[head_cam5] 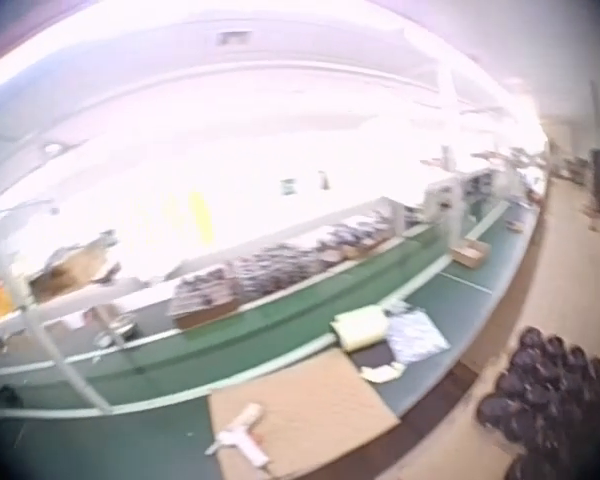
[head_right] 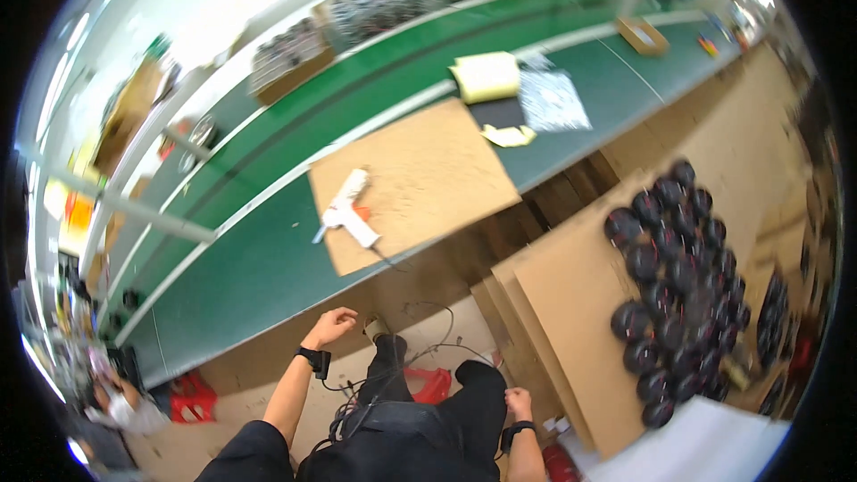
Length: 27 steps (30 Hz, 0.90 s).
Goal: Applying adhesive with a glue gun to circular black plastic components and placing them onto a cardboard storage tray.
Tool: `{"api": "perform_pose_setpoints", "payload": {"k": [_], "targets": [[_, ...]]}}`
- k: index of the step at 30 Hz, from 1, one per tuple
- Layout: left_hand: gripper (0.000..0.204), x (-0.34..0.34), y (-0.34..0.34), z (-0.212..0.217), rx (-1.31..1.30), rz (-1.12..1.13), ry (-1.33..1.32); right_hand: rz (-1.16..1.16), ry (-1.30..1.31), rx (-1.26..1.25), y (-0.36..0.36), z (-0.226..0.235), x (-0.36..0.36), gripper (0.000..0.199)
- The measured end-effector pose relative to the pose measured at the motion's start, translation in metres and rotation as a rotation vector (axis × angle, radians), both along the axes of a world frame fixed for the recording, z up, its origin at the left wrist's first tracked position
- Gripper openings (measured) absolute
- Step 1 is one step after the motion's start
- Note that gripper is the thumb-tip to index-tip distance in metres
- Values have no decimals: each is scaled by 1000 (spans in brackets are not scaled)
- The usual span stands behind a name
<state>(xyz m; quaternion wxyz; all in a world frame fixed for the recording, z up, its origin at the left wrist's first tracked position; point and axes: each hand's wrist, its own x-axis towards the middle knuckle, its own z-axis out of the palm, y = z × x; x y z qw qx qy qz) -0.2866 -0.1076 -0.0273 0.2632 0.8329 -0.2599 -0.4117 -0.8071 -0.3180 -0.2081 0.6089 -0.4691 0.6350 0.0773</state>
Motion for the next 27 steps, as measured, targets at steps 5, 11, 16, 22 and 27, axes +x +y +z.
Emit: {"api": "perform_pose_setpoints", "payload": {"k": [5, 11, 16, 22, 27], "targets": [[69, 61, 219, 21, -123, 605, -272, 352, -37, 16, -9, 67, 140, 21], [147, 112, 281, 6, 426, 800, -211, 642, 48, -676, -78, 70, 234, 25], [153, 132, 227, 7, 457, 805, -253, 652, -146, -1184, -197, 45, 338, 24], [151, 130, 239, 5, 630, 810, -171, 733, -36, -947, -175, 111, 507, 19], [151, 127, 238, 21, 595, 807, -216, 1028, 180, -860, -171, 124, 557, 30]]}}
